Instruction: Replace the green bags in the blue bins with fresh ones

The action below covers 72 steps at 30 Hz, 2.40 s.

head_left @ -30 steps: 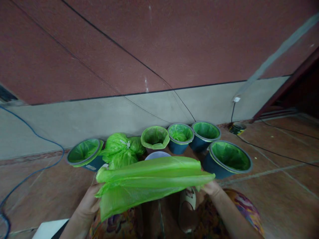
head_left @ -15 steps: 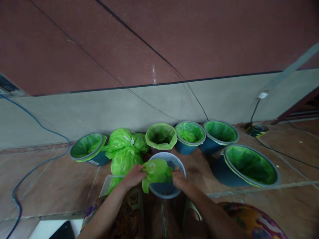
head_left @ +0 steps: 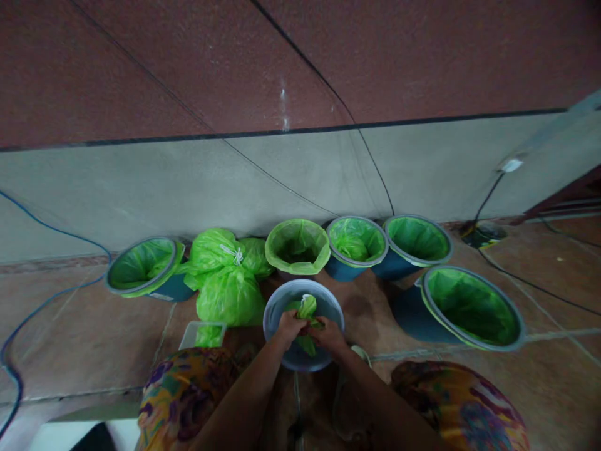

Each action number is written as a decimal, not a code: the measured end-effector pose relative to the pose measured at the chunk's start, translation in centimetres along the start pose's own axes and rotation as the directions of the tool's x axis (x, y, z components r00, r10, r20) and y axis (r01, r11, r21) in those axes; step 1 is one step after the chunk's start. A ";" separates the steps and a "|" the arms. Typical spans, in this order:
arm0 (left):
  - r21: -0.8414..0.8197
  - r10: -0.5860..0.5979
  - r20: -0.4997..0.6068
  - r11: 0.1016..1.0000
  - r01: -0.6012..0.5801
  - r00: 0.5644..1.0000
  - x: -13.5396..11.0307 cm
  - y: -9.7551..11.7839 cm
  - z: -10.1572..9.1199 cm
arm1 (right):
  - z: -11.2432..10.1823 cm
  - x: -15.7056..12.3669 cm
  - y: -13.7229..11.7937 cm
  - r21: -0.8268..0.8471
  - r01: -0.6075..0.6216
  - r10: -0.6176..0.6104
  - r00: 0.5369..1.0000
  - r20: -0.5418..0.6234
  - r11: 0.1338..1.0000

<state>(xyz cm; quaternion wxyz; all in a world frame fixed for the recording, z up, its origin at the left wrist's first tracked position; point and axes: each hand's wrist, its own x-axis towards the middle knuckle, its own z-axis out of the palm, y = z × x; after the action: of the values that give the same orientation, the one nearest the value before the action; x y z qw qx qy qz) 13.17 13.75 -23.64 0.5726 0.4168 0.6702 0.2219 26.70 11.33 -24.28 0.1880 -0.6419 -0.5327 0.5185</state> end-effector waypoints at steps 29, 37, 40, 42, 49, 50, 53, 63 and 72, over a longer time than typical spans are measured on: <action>0.652 0.275 -0.276 0.758 -0.032 0.921 -1.9 4.1 -7.8 | -9.5 -4.6 0.6 -0.507 -0.007 -0.004 1.000 -0.020 0.862; 0.688 0.392 -0.317 0.722 -0.075 0.864 -1.2 4.7 -8.1 | -10.4 -5.0 -3.2 -0.416 0.217 -0.201 0.976 0.082 0.883; 0.668 0.414 -0.300 0.734 -0.121 0.859 -1.0 4.3 -7.0 | -7.1 -2.7 -5.6 -0.400 0.253 -0.285 0.958 -0.020 0.881; 0.655 0.422 -0.297 0.743 -0.139 0.857 -0.9 4.1 -6.6 | -4.7 -1.1 -6.1 -0.396 0.220 -0.250 0.968 -0.025 0.891; 0.636 0.381 -0.227 0.755 -0.159 0.896 -0.6 2.9 -8.1 | -5.9 2.0 -3.3 -0.098 0.025 -0.045 0.976 -0.211 0.995; 0.624 0.370 -0.224 0.765 -0.159 0.902 -0.5 2.7 -8.3 | -6.9 2.1 -3.0 -0.097 0.022 -0.042 0.975 -0.219 0.995; 0.525 0.309 -0.263 0.841 -0.133 0.914 0.1 2.6 -8.7 | -9.1 2.2 -2.6 -0.111 0.040 -0.055 0.988 -0.142 0.993; 0.418 0.148 -0.360 0.908 0.017 0.921 6.0 3.9 -9.2 | -8.5 8.5 -1.4 -0.060 0.148 -0.158 0.959 -0.235 0.987; 0.394 0.021 -0.365 0.909 0.134 0.931 10.3 1.9 -8.9 | -7.4 13.2 -0.6 -0.295 -0.089 0.018 0.972 -0.235 0.951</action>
<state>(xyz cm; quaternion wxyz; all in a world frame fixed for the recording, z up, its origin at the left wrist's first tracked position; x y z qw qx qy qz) 5.28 24.82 -25.96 0.3451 0.4601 0.8075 0.1312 31.42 25.43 -27.10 0.1333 -0.7330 -0.5629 0.3577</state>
